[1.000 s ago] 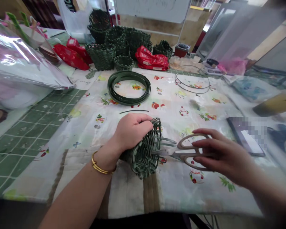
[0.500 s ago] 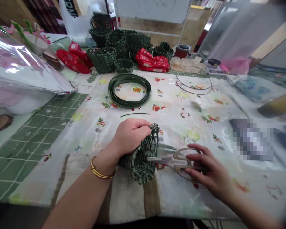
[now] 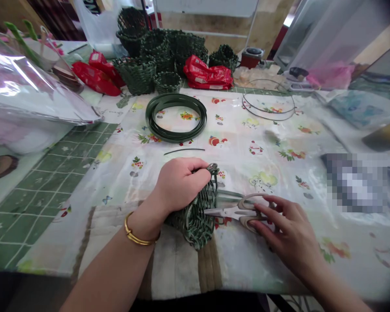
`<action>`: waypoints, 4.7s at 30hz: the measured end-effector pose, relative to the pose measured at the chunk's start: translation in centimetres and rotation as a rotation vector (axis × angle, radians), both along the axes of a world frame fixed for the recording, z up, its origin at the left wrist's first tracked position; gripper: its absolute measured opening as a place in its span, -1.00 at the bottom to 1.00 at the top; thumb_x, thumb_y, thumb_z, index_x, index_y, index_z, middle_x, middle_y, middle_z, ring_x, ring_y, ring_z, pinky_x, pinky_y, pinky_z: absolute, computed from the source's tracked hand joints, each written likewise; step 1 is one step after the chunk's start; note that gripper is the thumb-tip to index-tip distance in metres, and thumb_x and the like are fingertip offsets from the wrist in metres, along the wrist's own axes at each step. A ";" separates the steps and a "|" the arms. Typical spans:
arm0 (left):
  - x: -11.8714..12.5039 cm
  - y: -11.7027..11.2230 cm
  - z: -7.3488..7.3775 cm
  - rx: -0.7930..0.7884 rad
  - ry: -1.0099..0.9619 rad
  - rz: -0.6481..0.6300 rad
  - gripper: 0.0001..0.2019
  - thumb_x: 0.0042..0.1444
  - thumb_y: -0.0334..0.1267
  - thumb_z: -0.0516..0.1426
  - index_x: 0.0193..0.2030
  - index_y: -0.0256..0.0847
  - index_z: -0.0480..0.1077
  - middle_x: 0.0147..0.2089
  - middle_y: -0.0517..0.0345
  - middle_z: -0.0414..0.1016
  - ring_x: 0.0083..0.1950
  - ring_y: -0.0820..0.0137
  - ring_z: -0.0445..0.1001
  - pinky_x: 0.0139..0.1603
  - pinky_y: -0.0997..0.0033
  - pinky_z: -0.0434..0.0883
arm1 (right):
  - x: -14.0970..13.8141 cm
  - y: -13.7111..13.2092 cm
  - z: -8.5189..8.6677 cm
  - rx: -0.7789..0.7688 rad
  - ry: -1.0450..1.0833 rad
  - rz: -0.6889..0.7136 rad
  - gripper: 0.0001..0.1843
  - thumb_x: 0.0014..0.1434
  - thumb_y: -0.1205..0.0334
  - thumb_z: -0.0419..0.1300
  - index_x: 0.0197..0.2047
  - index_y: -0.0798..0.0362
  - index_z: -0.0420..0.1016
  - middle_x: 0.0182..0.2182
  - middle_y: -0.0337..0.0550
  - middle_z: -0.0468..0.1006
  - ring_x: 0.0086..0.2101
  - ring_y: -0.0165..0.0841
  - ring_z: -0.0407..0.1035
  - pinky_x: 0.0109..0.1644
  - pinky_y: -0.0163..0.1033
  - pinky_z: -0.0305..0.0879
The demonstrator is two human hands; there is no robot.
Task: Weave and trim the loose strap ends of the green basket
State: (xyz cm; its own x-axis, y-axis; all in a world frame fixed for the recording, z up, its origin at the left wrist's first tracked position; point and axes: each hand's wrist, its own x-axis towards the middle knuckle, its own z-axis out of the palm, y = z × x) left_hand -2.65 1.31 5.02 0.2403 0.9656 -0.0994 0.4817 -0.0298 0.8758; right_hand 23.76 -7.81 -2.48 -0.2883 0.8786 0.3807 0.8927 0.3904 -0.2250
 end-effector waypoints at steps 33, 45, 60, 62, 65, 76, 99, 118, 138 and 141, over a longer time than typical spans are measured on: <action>-2.7 0.8 -1.0 -0.167 -0.369 0.148 -0.78 -0.06 -0.32 0.13 -0.28 -0.22 0.57 -0.46 0.21 0.54 -0.44 0.41 0.45 -0.48 0.48 0.34 | -10.5 -1.0 1.4 -0.485 1.019 -0.312 -0.91 -0.02 0.15 0.35 -0.45 -0.04 0.66 -0.63 -0.22 0.59 -0.58 -0.28 0.45 -0.49 -0.20 0.46; -2.2 0.1 -0.8 -0.095 -0.326 0.082 -0.78 -0.05 -0.32 0.11 -0.32 -0.23 0.58 -0.39 0.16 0.56 -0.36 0.38 0.46 -0.40 0.46 0.37 | -10.2 -1.9 0.3 -0.670 1.114 -0.308 -0.71 -0.02 -0.05 0.36 -0.37 -0.01 0.66 -0.47 -0.10 0.67 -0.45 -0.18 0.54 -0.33 -0.09 0.52; -2.6 -0.5 0.2 0.112 -0.091 -0.166 -0.71 0.03 -0.32 0.02 -0.17 -0.20 0.52 -0.20 0.15 0.58 -0.15 0.30 0.47 -0.12 0.36 0.38 | -7.5 -3.0 2.6 -0.849 1.172 -0.329 -0.63 0.06 -0.11 0.29 -0.30 0.05 0.56 -0.55 -0.12 0.61 -0.63 -0.33 0.42 -0.57 -0.26 0.40; -2.9 -0.3 0.2 0.087 -0.116 -0.203 -0.67 0.04 -0.33 0.01 -0.10 -0.19 0.51 -0.10 0.14 0.57 -0.07 0.27 0.47 -0.04 0.34 0.37 | -6.8 -3.4 3.2 -0.738 1.153 -0.347 -0.60 -0.02 -0.01 0.38 -0.14 -0.01 0.52 -0.46 -0.16 0.62 -0.55 -0.32 0.47 -0.51 -0.27 0.44; -3.6 -0.1 0.1 0.034 -0.170 -0.253 -0.63 0.06 -0.33 0.00 -0.04 -0.20 0.49 -0.04 0.14 0.56 -0.02 0.26 0.47 0.01 0.33 0.38 | -6.0 -3.8 3.9 -0.708 1.011 -0.330 -0.56 -0.08 0.08 0.43 -0.10 -0.06 0.55 -0.41 -0.16 0.63 -0.40 -0.24 0.52 -0.39 -0.23 0.51; -4.6 -0.2 -0.3 -0.003 -0.316 -0.264 -0.63 0.06 -0.34 0.02 -0.01 -0.27 0.47 -0.02 0.11 0.55 0.00 0.24 0.48 0.04 0.28 0.38 | -11.1 -3.0 1.4 -1.353 1.710 -0.073 -0.57 0.21 -0.11 0.16 -0.37 0.11 0.55 -0.49 -0.14 0.49 -0.61 -0.53 0.24 -0.63 -0.46 0.15; -4.9 -0.1 -0.5 0.015 -0.317 -0.279 -0.62 0.07 -0.36 0.01 0.01 -0.28 0.47 -0.03 0.11 0.56 -0.01 0.26 0.47 0.04 0.31 0.39 | -8.8 -3.6 -1.7 -1.236 1.318 -0.359 -0.59 0.08 -0.17 0.25 -0.49 0.02 0.48 -0.64 -0.21 0.41 -0.59 -0.39 0.28 -0.55 -0.31 0.14; -4.1 -0.7 -0.1 0.146 -0.136 -0.223 -0.67 0.05 -0.33 -0.01 -0.12 -0.22 0.51 -0.15 0.13 0.58 -0.13 0.30 0.48 -0.05 0.33 0.41 | -9.6 -1.9 2.3 -1.252 0.871 -0.288 -0.40 0.10 -0.35 0.10 -0.44 0.06 0.54 -0.67 -0.18 0.47 -0.70 -0.46 0.19 -0.63 -0.34 0.06; -5.0 -0.3 -0.5 0.052 -0.255 -0.205 -0.65 0.06 -0.34 0.00 -0.06 -0.26 0.49 -0.15 0.10 0.58 -0.15 0.30 0.49 -0.14 0.35 0.43 | -5.5 1.1 3.0 -0.296 1.691 -0.415 -0.84 0.18 0.07 0.23 -0.29 -0.02 0.50 -0.50 -0.29 0.58 -0.51 -0.39 0.48 -0.27 -0.21 0.47; -4.9 -0.4 -0.6 0.032 -0.280 -0.198 -0.65 0.05 -0.35 0.01 -0.06 -0.24 0.49 -0.13 0.11 0.58 -0.14 0.30 0.50 -0.14 0.34 0.44 | -3.8 0.6 2.8 -0.512 1.698 -0.432 -0.64 0.21 -0.13 0.13 -0.34 -0.02 0.53 -0.50 -0.21 0.56 -0.56 -0.41 0.40 -0.47 -0.30 0.38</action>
